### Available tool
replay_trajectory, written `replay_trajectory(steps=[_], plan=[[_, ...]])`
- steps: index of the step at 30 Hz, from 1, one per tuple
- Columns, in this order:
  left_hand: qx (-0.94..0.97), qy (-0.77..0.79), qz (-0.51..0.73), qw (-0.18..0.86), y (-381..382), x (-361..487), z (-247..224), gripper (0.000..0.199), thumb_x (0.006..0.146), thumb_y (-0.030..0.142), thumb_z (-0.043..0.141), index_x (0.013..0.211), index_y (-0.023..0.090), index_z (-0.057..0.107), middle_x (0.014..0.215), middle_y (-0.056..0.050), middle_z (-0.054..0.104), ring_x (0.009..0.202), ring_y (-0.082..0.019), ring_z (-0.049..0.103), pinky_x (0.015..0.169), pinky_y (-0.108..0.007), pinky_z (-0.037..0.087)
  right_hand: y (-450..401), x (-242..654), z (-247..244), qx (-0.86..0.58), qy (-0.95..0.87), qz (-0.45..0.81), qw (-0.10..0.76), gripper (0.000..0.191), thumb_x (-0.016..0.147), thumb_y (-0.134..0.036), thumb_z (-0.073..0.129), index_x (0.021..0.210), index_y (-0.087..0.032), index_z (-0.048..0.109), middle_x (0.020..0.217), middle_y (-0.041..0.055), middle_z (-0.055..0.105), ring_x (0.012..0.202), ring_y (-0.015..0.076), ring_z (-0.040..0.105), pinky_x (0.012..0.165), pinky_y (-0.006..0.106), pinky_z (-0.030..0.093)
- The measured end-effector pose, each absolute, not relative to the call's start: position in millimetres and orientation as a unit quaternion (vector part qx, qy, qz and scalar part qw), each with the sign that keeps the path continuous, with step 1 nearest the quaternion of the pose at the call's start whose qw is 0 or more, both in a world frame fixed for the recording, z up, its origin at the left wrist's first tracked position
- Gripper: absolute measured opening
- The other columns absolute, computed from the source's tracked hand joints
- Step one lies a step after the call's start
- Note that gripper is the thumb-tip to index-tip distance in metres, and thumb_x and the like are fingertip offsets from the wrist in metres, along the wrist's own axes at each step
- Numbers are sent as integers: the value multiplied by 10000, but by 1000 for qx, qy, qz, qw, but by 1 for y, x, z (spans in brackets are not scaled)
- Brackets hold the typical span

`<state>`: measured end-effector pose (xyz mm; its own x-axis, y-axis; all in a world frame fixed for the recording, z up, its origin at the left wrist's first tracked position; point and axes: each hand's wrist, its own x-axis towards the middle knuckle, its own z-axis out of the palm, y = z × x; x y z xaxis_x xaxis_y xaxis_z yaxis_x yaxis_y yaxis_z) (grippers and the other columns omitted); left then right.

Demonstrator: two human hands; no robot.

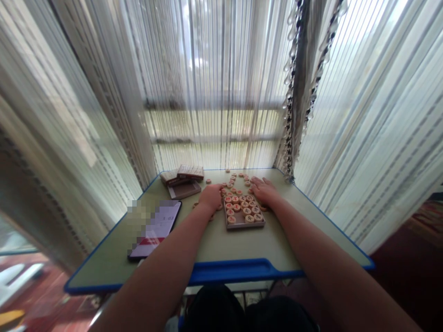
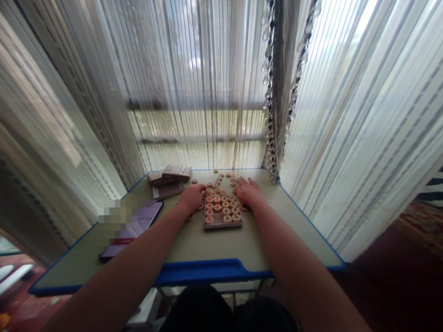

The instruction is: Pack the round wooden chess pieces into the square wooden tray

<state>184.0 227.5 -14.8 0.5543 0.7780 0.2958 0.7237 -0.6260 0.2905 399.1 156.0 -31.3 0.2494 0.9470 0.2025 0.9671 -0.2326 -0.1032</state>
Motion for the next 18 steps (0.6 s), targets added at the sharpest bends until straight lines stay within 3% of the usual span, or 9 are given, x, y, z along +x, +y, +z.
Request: replay_trajectory(steps=[4, 8, 13, 18], plan=[[860, 463, 201, 77, 227, 181, -12, 465, 755, 42, 394, 1146, 203, 587, 1062, -64, 656, 1013, -169, 584, 890, -254, 430, 156, 400, -32, -791, -598, -56, 117, 451, 906, -339, 265, 1307, -179, 395, 1365, 95, 409, 1240, 221, 359, 1037, 382, 221], [873, 453, 168, 64, 227, 182, -13, 417, 763, 79, 429, 1095, 243, 622, 1078, -58, 649, 1015, -171, 582, 892, -253, 425, 157, 403, -33, -793, -591, -68, 131, 454, 892, -328, 314, 1304, -154, 390, 1343, 134, 417, 1230, 221, 359, 1020, 365, 237], [887, 432, 154, 47, 226, 184, -16, 354, 755, 138, 477, 1036, 268, 649, 1070, -38, 653, 974, -175, 595, 835, -243, 450, 159, 406, -35, -780, -612, -49, 124, 417, 897, -346, 300, 1229, -179, 489, 1341, 81, 442, 1229, 204, 369, 1031, 330, 211], [888, 425, 168, 51, 226, 185, -16, 347, 757, 147, 462, 1022, 257, 655, 1054, -43, 657, 949, -180, 600, 830, -261, 457, 159, 404, -33, -790, -591, -58, 153, 420, 893, -300, 290, 1250, -158, 459, 1317, 96, 462, 1186, 197, 414, 1004, 315, 251]])
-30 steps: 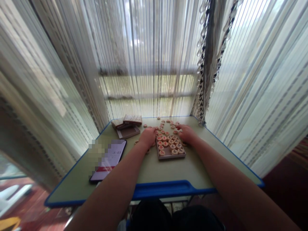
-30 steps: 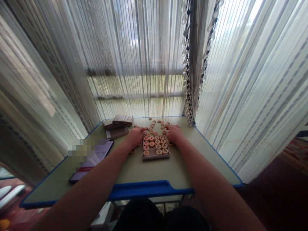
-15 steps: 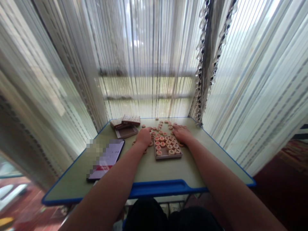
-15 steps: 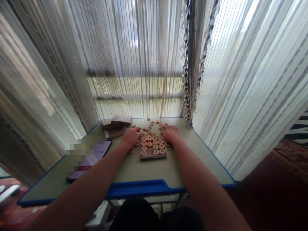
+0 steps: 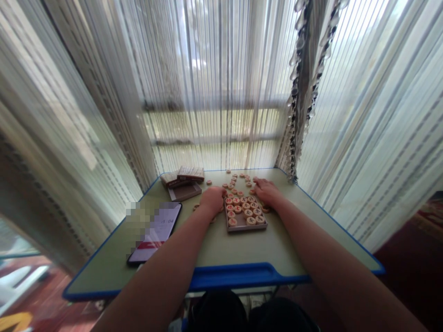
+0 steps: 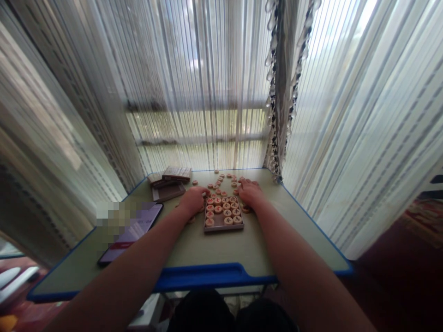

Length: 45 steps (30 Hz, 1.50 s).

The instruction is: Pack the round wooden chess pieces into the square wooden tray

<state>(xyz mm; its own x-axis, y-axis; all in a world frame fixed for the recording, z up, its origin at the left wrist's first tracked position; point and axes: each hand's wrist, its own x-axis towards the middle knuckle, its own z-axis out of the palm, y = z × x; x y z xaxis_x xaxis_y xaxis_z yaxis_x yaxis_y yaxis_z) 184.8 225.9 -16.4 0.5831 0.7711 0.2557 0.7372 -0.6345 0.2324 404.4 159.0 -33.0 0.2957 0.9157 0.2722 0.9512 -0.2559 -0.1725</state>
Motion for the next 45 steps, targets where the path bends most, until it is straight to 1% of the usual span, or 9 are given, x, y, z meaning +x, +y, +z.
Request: replay_trajectory(steps=[8, 12, 16, 23, 29, 34, 37, 41, 45], plan=[[904, 395, 151, 61, 221, 185, -12, 328, 748, 157, 474, 988, 266, 669, 1075, -14, 648, 993, -161, 576, 868, -233, 433, 149, 397, -22, -793, -592, -82, 123, 347, 860, -309, 355, 942, -212, 678, 1123, 78, 592, 1030, 219, 509, 908, 327, 346], [892, 415, 170, 50, 221, 186, -12, 384, 756, 133, 441, 1066, 253, 632, 1068, -39, 649, 970, -182, 588, 849, -266, 449, 147, 390, -19, -782, -602, -92, 132, 345, 869, -310, 355, 1070, -234, 625, 1142, 54, 605, 1047, 214, 505, 918, 326, 339], [889, 395, 231, 34, 221, 185, -10, 491, 716, 40, 417, 1143, 224, 575, 1130, -50, 608, 1029, -156, 553, 891, -234, 419, 145, 384, -18, -769, -613, -94, 154, 382, 880, -304, 343, 1206, -220, 524, 1186, 62, 586, 1066, 205, 509, 932, 318, 330], [906, 393, 153, 40, 221, 185, -14, 308, 750, 146, 468, 963, 255, 662, 1058, -24, 641, 973, -170, 576, 852, -261, 438, 139, 385, -15, -792, -596, -81, 106, 352, 868, -362, 351, 1001, -229, 649, 1065, 65, 635, 997, 215, 522, 886, 315, 345], [904, 364, 224, 21, 221, 184, -14, 471, 726, 66, 455, 1147, 243, 572, 1238, -25, 546, 1132, -155, 486, 947, -243, 380, 141, 384, -17, -783, -601, -87, 131, 304, 827, -386, 436, 991, -257, 657, 1035, 36, 653, 964, 219, 523, 869, 328, 338], [918, 369, 145, 30, 221, 184, -15, 356, 771, 160, 471, 1069, 289, 616, 1122, -5, 625, 1011, -171, 569, 857, -264, 440, 144, 385, -19, -771, -617, -78, 136, 281, 821, -391, 466, 968, -279, 679, 1003, 28, 674, 971, 226, 533, 886, 338, 336], [912, 379, 153, 20, 221, 184, -16, 356, 778, 194, 480, 1101, 290, 598, 1102, -17, 637, 990, -184, 585, 843, -275, 450, 147, 388, -22, -763, -622, -86, 154, 305, 834, -392, 457, 1013, -270, 672, 1000, 40, 680, 968, 227, 545, 893, 335, 348], [877, 436, 202, 5, 223, 182, -14, 480, 755, 93, 438, 1195, 255, 540, 1112, -59, 632, 993, -196, 592, 851, -291, 453, 148, 394, -25, -763, -609, -108, 190, 310, 856, -303, 425, 1062, -253, 651, 1072, 36, 656, 982, 213, 551, 895, 320, 370], [866, 457, 202, 27, 226, 183, -13, 473, 751, 68, 416, 1167, 233, 569, 1096, -68, 640, 994, -183, 594, 851, -266, 451, 144, 399, -25, -769, -594, -111, 209, 296, 848, -256, 428, 1027, -233, 663, 1082, 42, 649, 983, 196, 562, 913, 305, 367]])
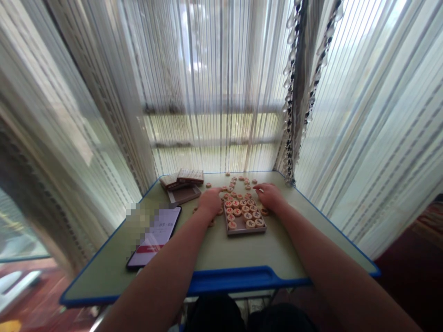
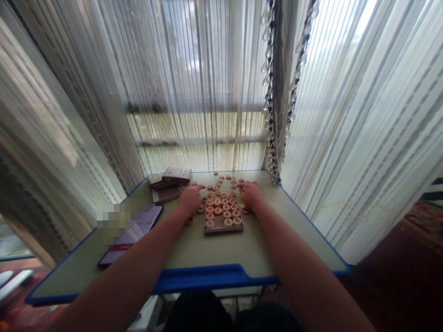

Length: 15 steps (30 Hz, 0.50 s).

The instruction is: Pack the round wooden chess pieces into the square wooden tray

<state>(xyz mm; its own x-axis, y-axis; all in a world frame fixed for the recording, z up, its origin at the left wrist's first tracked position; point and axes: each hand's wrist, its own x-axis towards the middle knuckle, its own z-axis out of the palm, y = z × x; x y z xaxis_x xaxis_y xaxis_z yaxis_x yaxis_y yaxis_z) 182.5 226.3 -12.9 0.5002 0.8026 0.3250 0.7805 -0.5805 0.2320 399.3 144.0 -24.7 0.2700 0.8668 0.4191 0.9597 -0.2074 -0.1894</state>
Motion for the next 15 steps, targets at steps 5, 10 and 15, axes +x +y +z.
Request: replay_trajectory(steps=[5, 10, 15], plan=[[896, 413, 158, 45, 224, 185, -15, 365, 769, 168, 463, 1060, 307, 633, 1061, -17, 657, 958, -173, 604, 831, -261, 460, 143, 397, -24, -746, -625, -93, 207, 287, 845, -238, 430, 997, -235, 674, 1039, 28, 669, 978, 178, 570, 920, 298, 354], [896, 421, 140, 31, 221, 184, -11, 328, 754, 167, 468, 998, 276, 658, 990, -34, 676, 919, -184, 614, 805, -273, 472, 143, 391, -24, -725, -661, -82, 177, 266, 836, -283, 449, 916, -240, 699, 971, 31, 688, 934, 198, 576, 897, 334, 350], [898, 408, 161, 18, 220, 183, -9, 389, 760, 143, 455, 1099, 258, 607, 1066, -41, 649, 960, -167, 596, 838, -250, 453, 143, 393, -24, -741, -642, -84, 179, 281, 833, -346, 454, 932, -235, 693, 997, 39, 678, 945, 197, 564, 898, 325, 343]])
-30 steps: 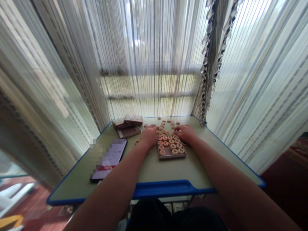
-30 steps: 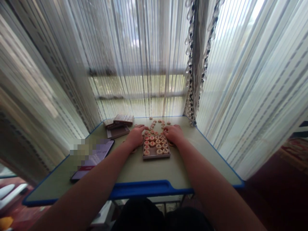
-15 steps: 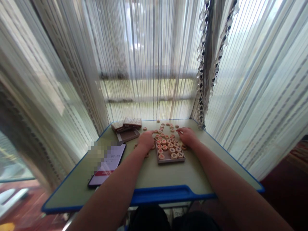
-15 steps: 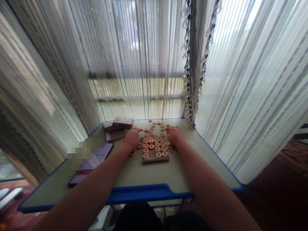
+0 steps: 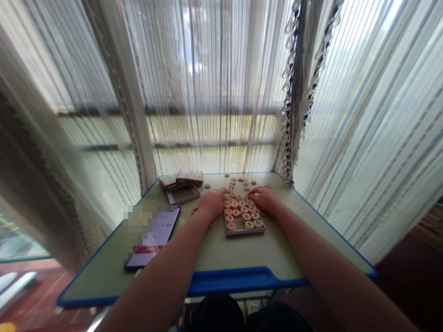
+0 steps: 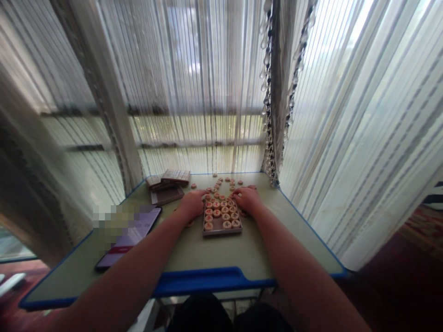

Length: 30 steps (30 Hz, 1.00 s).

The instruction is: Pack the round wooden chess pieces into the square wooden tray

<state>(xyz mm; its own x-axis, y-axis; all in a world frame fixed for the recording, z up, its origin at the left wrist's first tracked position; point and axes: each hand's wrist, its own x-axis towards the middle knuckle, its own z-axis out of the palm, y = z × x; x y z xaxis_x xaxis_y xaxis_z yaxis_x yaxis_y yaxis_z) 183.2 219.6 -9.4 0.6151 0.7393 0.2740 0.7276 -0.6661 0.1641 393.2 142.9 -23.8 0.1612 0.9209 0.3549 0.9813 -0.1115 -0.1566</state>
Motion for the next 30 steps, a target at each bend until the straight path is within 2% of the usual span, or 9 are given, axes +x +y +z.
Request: replay_trajectory(steps=[4, 9, 12, 15, 18, 25, 30], plan=[[909, 387, 149, 32, 220, 183, -10, 325, 756, 176, 477, 1010, 279, 651, 1091, -13, 637, 987, -160, 581, 854, -241, 441, 143, 394, -23, -750, -634, -85, 169, 288, 834, -358, 445, 951, -268, 692, 987, 24, 683, 944, 211, 551, 889, 330, 342], [898, 415, 149, 14, 219, 184, -11, 323, 754, 147, 435, 985, 215, 651, 997, -59, 668, 936, -186, 600, 853, -297, 445, 138, 390, -18, -776, -603, -98, 156, 280, 799, -423, 492, 888, -257, 700, 932, 31, 684, 943, 230, 519, 818, 319, 367], [897, 406, 173, 13, 218, 185, -11, 388, 751, 122, 426, 1080, 218, 607, 1087, -55, 635, 984, -168, 579, 870, -273, 433, 136, 389, -16, -775, -605, -105, 150, 269, 783, -434, 518, 849, -240, 691, 922, 38, 674, 908, 217, 519, 813, 313, 363], [907, 388, 162, 25, 218, 184, -10, 361, 754, 159, 450, 1043, 269, 636, 1122, -18, 619, 997, -158, 573, 852, -241, 437, 136, 389, -17, -778, -600, -108, 153, 272, 765, -451, 542, 837, -229, 681, 907, 48, 668, 896, 219, 512, 792, 313, 371], [913, 386, 130, 26, 218, 183, -7, 305, 753, 186, 460, 946, 273, 679, 1061, -13, 647, 959, -163, 590, 820, -238, 448, 136, 389, -18, -782, -594, -101, 162, 256, 759, -440, 549, 820, -228, 680, 895, 46, 674, 904, 231, 505, 782, 319, 376], [899, 417, 133, 10, 214, 183, -5, 292, 762, 171, 451, 943, 246, 668, 983, -43, 674, 911, -177, 609, 818, -268, 449, 137, 388, -17, -778, -591, -107, 184, 194, 742, -320, 566, 860, -221, 683, 877, 51, 685, 889, 231, 509, 786, 324, 389], [899, 414, 143, 8, 216, 184, -7, 283, 750, 160, 459, 924, 258, 659, 970, -28, 674, 913, -176, 606, 819, -270, 445, 132, 377, -8, -735, -609, -141, 261, 174, 751, -300, 551, 847, -210, 665, 871, 36, 676, 864, 208, 508, 820, 316, 387]])
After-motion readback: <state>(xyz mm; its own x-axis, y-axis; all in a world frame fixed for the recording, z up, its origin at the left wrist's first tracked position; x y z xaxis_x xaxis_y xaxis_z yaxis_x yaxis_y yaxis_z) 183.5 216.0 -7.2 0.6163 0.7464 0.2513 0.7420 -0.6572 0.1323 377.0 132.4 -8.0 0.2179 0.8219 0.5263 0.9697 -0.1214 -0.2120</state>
